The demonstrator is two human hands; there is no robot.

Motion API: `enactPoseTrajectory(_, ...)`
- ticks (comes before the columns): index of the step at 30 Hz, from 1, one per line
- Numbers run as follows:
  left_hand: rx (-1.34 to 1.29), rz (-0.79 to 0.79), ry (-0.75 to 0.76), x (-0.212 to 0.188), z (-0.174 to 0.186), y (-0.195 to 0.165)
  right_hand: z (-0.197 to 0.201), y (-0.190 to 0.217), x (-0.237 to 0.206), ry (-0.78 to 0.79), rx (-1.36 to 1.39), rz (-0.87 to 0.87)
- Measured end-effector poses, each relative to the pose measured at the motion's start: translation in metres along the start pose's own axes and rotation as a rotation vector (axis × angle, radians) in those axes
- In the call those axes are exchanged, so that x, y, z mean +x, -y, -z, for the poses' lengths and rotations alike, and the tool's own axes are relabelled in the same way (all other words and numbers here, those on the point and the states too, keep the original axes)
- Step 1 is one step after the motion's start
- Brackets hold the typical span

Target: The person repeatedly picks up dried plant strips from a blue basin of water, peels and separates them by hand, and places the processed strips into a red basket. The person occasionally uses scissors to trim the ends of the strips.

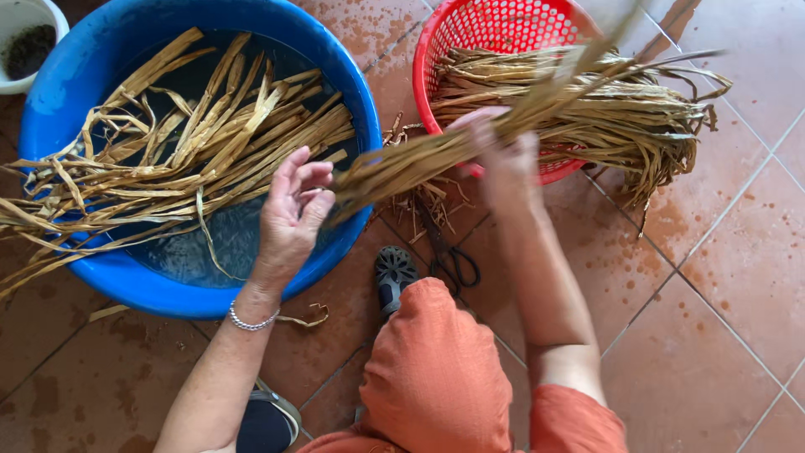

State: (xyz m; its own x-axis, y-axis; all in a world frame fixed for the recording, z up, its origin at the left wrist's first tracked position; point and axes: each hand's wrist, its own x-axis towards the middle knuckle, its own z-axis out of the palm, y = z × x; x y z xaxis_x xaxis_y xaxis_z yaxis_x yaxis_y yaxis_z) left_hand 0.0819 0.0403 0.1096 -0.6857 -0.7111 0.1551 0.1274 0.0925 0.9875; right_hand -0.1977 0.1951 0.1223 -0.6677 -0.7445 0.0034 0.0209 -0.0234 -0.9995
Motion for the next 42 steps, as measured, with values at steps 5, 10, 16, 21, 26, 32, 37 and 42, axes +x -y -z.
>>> enactPoseTrajectory(5, -0.082, 0.187, -0.048, -0.010, 0.021, 0.026, 0.128, 0.023, 0.071, -0.308, 0.381, 0.067)
enactPoseTrajectory(10, -0.090, 0.352, 0.012, -0.010, 0.026, 0.035, 0.223, -0.019, 0.103, -0.390, 0.657, -0.016)
enactPoseTrajectory(16, 0.014, 0.420, 0.082, -0.008, 0.041, 0.035, 0.234, -0.072, 0.111, -0.496, 0.399, -0.187)
enactPoseTrajectory(21, 0.086, 0.477, 0.053, -0.020, 0.060, 0.056, 0.229, -0.064, 0.119, -0.462, 0.697, -0.176)
enactPoseTrajectory(26, 0.116, 0.552, -0.112, -0.052, 0.101, 0.085, 0.275, -0.056, 0.105, -0.398, 0.526, -0.162)
enactPoseTrajectory(32, 0.197, 0.421, -0.285, -0.065, 0.113, 0.139, 0.305, -0.054, 0.087, -0.337, -0.185, -0.217)
enactPoseTrajectory(37, 0.428, 0.391, -0.147, -0.071, 0.091, 0.168, 0.125, 0.031, 0.189, -0.048, -0.610, 0.132)
enactPoseTrajectory(42, 0.414, 0.428, -0.036, -0.066, 0.068, 0.175, -0.149, 0.110, 0.113, 0.525, -0.815, 0.647)
